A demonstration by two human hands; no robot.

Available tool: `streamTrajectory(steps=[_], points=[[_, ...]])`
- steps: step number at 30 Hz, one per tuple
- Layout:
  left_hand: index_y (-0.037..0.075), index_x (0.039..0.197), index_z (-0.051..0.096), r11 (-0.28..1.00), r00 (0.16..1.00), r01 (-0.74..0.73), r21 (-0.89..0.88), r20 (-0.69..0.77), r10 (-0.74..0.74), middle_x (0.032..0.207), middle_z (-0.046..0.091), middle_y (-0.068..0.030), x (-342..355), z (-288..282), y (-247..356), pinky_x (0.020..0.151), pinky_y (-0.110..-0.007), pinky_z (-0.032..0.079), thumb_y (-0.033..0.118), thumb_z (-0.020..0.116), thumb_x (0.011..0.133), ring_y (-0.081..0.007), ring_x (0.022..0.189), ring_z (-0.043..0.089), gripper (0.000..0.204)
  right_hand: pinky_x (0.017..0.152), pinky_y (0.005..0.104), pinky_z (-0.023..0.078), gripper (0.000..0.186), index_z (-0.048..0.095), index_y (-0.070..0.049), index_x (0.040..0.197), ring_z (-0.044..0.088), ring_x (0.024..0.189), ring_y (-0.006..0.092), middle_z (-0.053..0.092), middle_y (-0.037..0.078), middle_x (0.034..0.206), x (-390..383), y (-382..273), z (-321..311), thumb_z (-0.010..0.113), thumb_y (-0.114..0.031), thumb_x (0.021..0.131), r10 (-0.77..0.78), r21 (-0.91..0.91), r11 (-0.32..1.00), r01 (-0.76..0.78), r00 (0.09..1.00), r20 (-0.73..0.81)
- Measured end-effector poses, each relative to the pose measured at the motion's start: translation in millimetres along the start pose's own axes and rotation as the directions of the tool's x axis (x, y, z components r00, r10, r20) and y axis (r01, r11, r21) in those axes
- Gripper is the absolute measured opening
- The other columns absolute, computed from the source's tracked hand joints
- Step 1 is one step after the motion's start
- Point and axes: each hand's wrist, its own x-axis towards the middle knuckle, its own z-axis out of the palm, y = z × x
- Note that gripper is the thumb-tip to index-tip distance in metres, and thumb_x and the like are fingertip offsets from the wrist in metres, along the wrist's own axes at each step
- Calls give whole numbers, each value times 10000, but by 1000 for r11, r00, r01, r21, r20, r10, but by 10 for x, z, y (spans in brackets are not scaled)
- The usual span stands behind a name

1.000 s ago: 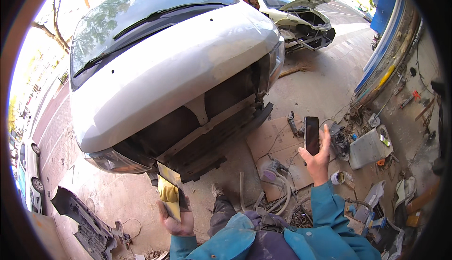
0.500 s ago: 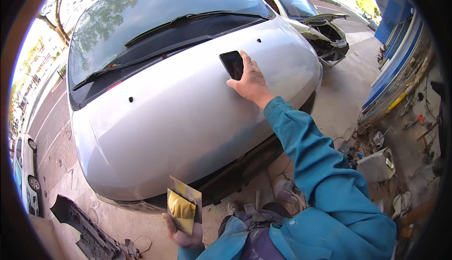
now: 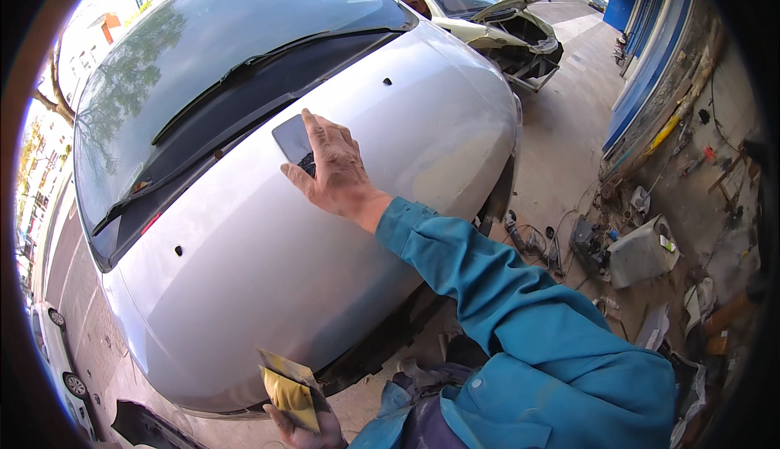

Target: The person applies yellow body filler to a silver car's front fender using a small metal spreader and a larger putty knife. They repeatedly scoop filler from the larger knife and smooth it over the fender surface, working the material into an even layer.

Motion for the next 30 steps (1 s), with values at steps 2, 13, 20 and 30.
streamTrajectory(steps=[2, 13, 20, 30], points=[[107, 1549, 673, 1000, 1000, -22, 19, 10, 22, 1478, 765, -120, 42, 133, -127, 1062, -502, 639, 478, 649, 1179, -278, 1284, 757, 524, 1334, 549, 390, 843, 354, 17, 1770, 479, 1559, 480, 473, 308, 1705, -526, -29, -207, 689, -437, 1143, -168, 199, 964, 175, 985, -49], [50, 1479, 672, 997, 997, 24, 76, 78, -30, 1218, 786, -169, 337, 1105, -1196, 1023, -474, 629, 464, 648, 1182, -298, 1072, 776, 511, 1418, 568, 212, 738, 379, -20, 1785, 301, 1743, 363, 391, 203, 1849, -681, 3395, -2382, 403, -508, 1232, 335, -518, 820, -243, 938, 91], [63, 1468, 693, 996, 1000, 10, 88, -14, -9, 1216, 798, -142, 346, 1592, -1619, 1030, -465, 639, 450, 630, 1195, -285, 1058, 755, 478, 1398, 529, 288, 756, 347, 44, 1779, 322, 1716, 459, 349, 279, 1842, -1190, 3374, -2584, 560, -399, 1206, 162, -390, 894, -222, 970, -181], [111, 1528, 665, 980, 962, 178, 89, 196, -192, 1409, 778, -100, 775, 2014, -1949, 1011, -513, 624, 489, 633, 1179, -281, 1165, 782, 515, 1431, 555, 173, 744, 388, -44, 1794, 246, 1759, 381, 281, 183, 1900, -1294, 3847, -2750, 397, -529, 1230, 519, -592, 705, -391, 853, 56]])
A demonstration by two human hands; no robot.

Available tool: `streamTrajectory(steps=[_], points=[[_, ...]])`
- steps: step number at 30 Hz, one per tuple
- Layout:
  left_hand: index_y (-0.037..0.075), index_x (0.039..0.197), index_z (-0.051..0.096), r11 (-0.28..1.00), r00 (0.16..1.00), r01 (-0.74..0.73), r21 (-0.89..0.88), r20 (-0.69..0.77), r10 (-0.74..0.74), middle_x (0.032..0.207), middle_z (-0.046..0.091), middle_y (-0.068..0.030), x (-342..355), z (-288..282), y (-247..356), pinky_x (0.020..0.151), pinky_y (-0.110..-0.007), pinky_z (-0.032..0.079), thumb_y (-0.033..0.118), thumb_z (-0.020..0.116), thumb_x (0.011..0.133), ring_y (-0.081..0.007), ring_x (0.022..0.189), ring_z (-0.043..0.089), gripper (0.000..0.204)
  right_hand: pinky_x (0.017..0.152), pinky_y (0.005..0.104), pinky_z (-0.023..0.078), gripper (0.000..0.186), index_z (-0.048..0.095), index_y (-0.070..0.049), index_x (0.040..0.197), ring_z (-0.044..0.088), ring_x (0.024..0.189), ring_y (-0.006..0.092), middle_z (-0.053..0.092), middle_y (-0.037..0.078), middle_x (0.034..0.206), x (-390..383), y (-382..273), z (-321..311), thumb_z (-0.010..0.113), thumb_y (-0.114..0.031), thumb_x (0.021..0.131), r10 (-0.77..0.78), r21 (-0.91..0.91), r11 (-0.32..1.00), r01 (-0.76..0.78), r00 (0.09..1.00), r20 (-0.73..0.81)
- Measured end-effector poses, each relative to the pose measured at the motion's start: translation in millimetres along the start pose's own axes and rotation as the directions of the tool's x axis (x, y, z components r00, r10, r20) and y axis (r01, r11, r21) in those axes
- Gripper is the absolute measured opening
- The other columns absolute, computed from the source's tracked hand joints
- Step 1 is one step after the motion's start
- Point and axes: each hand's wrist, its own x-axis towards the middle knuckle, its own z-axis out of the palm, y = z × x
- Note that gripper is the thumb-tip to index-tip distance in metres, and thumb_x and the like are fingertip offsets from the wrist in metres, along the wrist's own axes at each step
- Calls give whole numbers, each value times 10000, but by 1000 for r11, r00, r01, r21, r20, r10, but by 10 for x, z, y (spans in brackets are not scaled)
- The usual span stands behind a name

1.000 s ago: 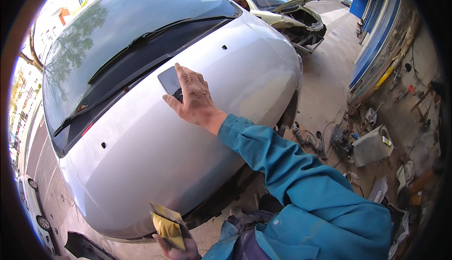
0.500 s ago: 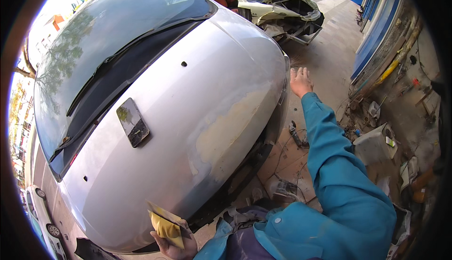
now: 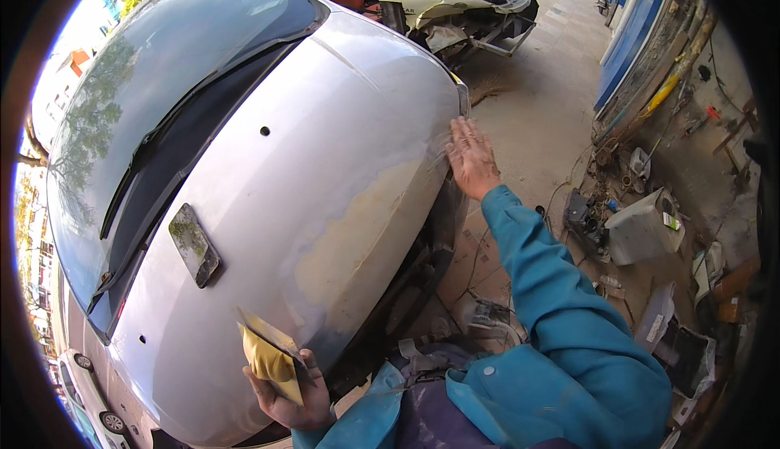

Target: The person applies yellow body filler to a silver car's front fender using a small metal spreader and a larger putty knife. They repeatedly scoop filler from the larger knife and smooth it over the fender surface, working the material into an even layer.

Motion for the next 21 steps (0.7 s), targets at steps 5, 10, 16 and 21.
streamTrajectory(steps=[5, 10, 16, 21], points=[[59, 1494, 692, 996, 993, 60, -65, -98, -66, 1240, 794, -134, 137, 94, 65, 1012, -487, 635, 444, 560, 1220, -301, 1035, 726, 491, 1409, 520, 262, 729, 371, 65, 1762, 302, 1726, 451, 346, 279, 1845, -281, 291, -342, 451, -431, 1233, 82, 181, 983, -1, 893, -443], [45, 1503, 676, 990, 981, 127, -61, -142, -134, 1176, 764, -138, 313, 174, 133, 956, -469, 668, 436, 576, 1214, -295, 1016, 737, 495, 1420, 547, 241, 736, 402, -13, 1783, 295, 1737, 430, 324, 243, 1865, -865, -1078, 86, 497, -470, 1215, -482, 137, 848, 512, 852, -204], [31, 1503, 675, 998, 995, 66, -2, -79, -66, 1187, 769, -134, 244, 25, 314, 975, -461, 671, 428, 566, 1222, -279, 1000, 731, 499, 1416, 581, 176, 775, 407, 51, 1754, 208, 1758, 449, 275, 257, 1884, -401, -46, 17, 365, -520, 1233, 561, -49, 828, -559, 828, 24], [28, 1494, 694, 998, 996, 41, -53, -74, -45, 1183, 776, -138, 271, -91, 415, 1021, -454, 640, 401, 552, 1230, -265, 1016, 712, 479, 1414, 544, 227, 735, 361, 80, 1761, 237, 1748, 454, 273, 288, 1871, -482, -206, 36, 441, -426, 1233, 41, 180, 982, 59, 862, -505]])
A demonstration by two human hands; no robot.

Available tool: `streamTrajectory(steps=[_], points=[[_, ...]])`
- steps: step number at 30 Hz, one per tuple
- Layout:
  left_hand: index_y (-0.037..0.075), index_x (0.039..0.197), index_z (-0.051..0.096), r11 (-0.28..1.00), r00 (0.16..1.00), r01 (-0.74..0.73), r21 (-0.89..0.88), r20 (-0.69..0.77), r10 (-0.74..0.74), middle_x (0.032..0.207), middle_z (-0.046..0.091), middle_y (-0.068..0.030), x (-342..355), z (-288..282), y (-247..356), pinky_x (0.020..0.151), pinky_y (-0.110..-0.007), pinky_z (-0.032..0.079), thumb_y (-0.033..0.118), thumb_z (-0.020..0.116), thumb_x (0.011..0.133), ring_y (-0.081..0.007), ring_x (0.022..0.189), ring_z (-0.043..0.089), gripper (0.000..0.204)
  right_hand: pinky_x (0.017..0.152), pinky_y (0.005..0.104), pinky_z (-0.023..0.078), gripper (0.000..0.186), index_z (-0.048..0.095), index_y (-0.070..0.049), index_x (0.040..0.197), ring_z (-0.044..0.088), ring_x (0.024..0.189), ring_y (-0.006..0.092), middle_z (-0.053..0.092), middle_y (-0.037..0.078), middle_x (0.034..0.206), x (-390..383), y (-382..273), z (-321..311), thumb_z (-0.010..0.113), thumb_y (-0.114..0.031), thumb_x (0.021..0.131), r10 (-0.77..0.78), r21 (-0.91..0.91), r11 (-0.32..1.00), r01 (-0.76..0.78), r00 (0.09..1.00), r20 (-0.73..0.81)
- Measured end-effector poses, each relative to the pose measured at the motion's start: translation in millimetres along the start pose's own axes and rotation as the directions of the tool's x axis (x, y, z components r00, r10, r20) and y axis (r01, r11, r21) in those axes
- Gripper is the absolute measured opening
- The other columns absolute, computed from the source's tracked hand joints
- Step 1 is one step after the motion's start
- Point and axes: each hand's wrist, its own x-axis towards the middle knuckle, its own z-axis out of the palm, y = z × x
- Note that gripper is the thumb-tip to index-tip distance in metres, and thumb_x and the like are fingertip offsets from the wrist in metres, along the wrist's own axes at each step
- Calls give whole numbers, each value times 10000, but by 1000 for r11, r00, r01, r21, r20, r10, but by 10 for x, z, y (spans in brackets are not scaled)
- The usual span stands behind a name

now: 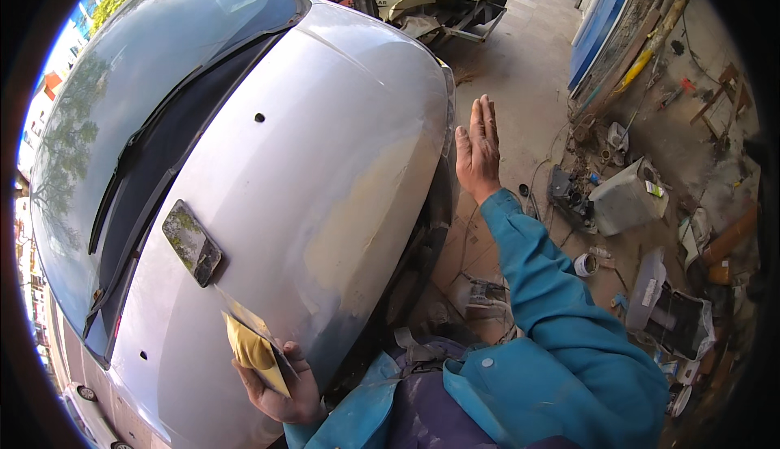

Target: The person applies yellow body filler to a silver car's front fender using a small metal spreader and a larger putty knife. They repeatedly scoop filler from the larger knife and smooth it over the fender surface, working the material into an even layer.

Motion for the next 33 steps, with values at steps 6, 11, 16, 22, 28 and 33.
streamTrajectory(steps=[6, 11, 16, 22, 28, 33], points=[[37, 1504, 695, 998, 994, 44, -41, 102, -39, 1190, 782, -132, 69, -27, 120, 1058, -473, 590, 385, 564, 1220, -284, 1037, 678, 468, 1438, 549, 167, 809, 302, 61, 1789, 205, 1759, 456, 237, 285, 1885, -518, -1090, 248, 496, -477, 1216, -125, 262, 962, 71, 973, 195], [26, 1510, 686, 994, 991, 93, -60, 107, -86, 1244, 779, -145, 184, 21, 101, 1069, -493, 586, 405, 557, 1222, -289, 1080, 690, 493, 1466, 509, 12, 836, 312, -153, 1840, 151, 1797, 224, 217, 57, 1939, -1998, -2270, -331, 434, -653, 1182, -830, 639, 532, 556, 493, 261], [31, 1553, 649, 993, 985, 119, -10, 125, -117, 1344, 781, -175, 229, 80, 113, 1074, -519, 610, 436, 579, 1213, -328, 1214, 737, 533, 1349, 515, 426, 396, 772, -76, 1462, 592, 1566, 301, 653, 122, 1663, -1760, -1852, -739, 637, -261, 1140, -750, 589, 632, 504, 588, 302], [-20, 1578, 598, 947, 938, 311, 81, 134, -319, 1556, 712, -156, 149, -3, -158, 1250, -536, 522, 488, 572, 1212, -349, 1425, 695, 627, 1207, 462, 538, 526, 698, 55, 1505, 709, 1366, 348, 752, 229, 1448, -1154, -1991, -1325, 651, -353, 1176, -114, 689, 673, -270, 882, 457], [-74, 1516, 615, 883, 878, 406, 234, 169, -448, 1506, 717, -216, 6, -175, -384, 1233, -512, 533, 469, 545, 1226, -366, 1385, 705, 619, 1144, 394, 548, 510, 660, 47, 1470, 692, 1317, 216, 733, 123, 1430, -1417, -2586, -1301, 519, -388, 1244, 54, 702, 64, -709, 705, 707], [-76, 1464, 640, 887, 888, 362, 286, 182, -422, 1455, 739, -214, 7, -245, -366, 1203, -498, 546, 447, 540, 1233, -351, 1330, 726, 581, 902, 328, 585, 219, 725, -74, 1254, 736, 1012, 151, 764, 29, 1147, -1561, -2647, -1481, 619, -256, 1192, 430, 660, -353, -664, 511, 744]])
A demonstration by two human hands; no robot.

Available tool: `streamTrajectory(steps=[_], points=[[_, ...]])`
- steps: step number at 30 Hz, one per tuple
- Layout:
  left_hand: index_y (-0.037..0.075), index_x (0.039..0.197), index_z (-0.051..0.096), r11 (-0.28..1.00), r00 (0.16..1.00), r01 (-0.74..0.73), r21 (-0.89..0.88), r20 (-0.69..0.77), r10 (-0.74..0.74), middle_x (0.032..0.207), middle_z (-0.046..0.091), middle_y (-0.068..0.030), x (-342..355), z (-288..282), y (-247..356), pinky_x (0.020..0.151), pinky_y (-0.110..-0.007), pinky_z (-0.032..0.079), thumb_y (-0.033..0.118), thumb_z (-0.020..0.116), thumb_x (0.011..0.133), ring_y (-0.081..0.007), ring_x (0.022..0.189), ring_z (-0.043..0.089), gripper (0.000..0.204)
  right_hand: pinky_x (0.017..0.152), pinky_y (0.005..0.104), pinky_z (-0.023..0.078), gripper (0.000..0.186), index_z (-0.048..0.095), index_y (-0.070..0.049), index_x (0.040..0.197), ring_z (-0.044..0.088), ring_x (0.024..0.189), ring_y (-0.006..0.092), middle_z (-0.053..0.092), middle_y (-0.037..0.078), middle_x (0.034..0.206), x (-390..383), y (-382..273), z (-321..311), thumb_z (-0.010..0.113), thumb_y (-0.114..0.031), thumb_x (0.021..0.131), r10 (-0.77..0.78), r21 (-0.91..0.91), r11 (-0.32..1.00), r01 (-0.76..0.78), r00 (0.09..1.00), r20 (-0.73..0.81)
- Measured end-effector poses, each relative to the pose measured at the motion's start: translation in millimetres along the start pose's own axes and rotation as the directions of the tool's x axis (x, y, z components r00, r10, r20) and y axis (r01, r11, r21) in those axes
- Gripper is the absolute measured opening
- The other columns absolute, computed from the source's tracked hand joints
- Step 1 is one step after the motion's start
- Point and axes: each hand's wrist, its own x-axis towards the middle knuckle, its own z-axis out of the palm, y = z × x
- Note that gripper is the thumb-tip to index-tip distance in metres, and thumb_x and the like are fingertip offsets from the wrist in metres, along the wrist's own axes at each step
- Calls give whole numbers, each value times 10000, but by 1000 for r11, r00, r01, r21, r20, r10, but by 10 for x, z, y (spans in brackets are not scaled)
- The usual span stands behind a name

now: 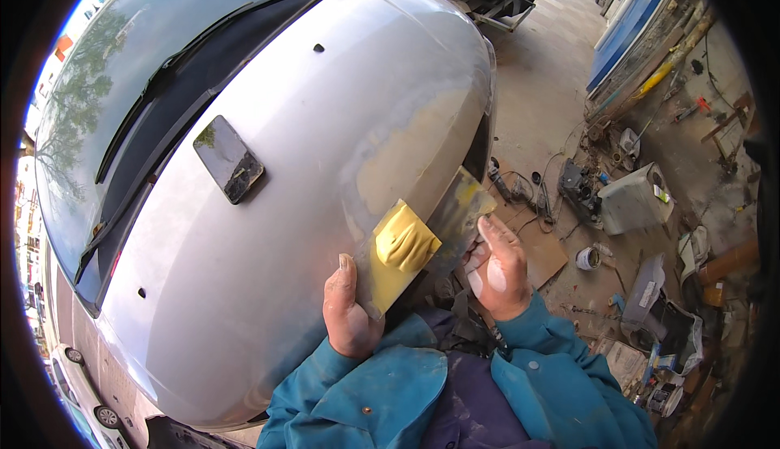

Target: The person applies yellow body filler to a silver car's front fender using a small metal spreader and a larger putty knife. They repeatedly scoop filler from the larger knife and smooth it over the fender surface, working the material into an even layer.

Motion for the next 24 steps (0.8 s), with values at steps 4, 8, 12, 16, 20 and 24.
streamTrajectory(steps=[4, 8, 12, 16, 20, 24], points=[[-87, 1371, 700, 999, 998, -44, 0, -51, 44, 1329, 787, -171, -16, 25, 56, 1083, -416, 587, 379, 544, 1239, -274, 1172, 766, 510, 975, 333, 563, 264, 722, -80, 1306, 733, 1070, 171, 777, 45, 1182, -18, -232, -106, 635, -286, 1165, -32, 308, 952, -3, 994, 107], [-91, 1331, 707, 998, 999, -29, 58, -29, 31, 1296, 791, -169, -33, 73, 72, 1042, -395, 597, 385, 544, 1242, -250, 1136, 765, 512, 1018, 312, 548, 233, 728, -41, 1309, 726, 1123, 180, 778, 53, 1212, -242, -193, 0, 623, -205, 1181, -153, -69, 987, 147, 983, -98], [-87, 1283, 719, 996, 999, -21, 82, -33, 23, 1241, 797, -164, -30, 80, 76, 972, -375, 611, 389, 548, 1242, -226, 1074, 762, 507, 1039, 328, 566, 263, 714, 14, 1403, 730, 1257, 251, 788, 139, 1285, -337, -250, 188, 583, -93, 1202, -289, -771, 530, 352, 930, 226], [-77, 1240, 729, 989, 1000, -25, 143, 14, 23, 1184, 796, -144, 7, 99, 149, 934, -358, 605, 389, 562, 1239, -204, 1020, 746, 495, 1174, 494, 564, 334, 851, -135, 1333, 700, 1333, 319, 743, 131, 1391, -193, -307, 345, 755, -45, 1026, -329, -591, -262, 763, 505, 798], [-64, 1186, 733, 983, 997, -60, 172, -42, 69, 1100, 781, -116, 3, 254, 167, 909, -342, 589, 397, 556, 1243, -175, 974, 722, 497, 1239, 545, 519, 379, 869, -211, 1316, 667, 1381, 308, 717, 104, 1427, -111, -189, 402, 794, -70, 972, -219, -483, -369, 794, 431, 875], [-58, 1167, 740, 955, 936, -216, 204, -236, 262, 1080, 772, -107, 62, 357, 255, 923, -344, 582, 413, 543, 1248, -166, 999, 716, 517, 1199, 532, 546, 389, 848, -177, 1293, 699, 1318, 290, 737, 73, 1361, -5, -160, 328, 811, -46, 928, -154, -451, -302, 840, 424, 892]])
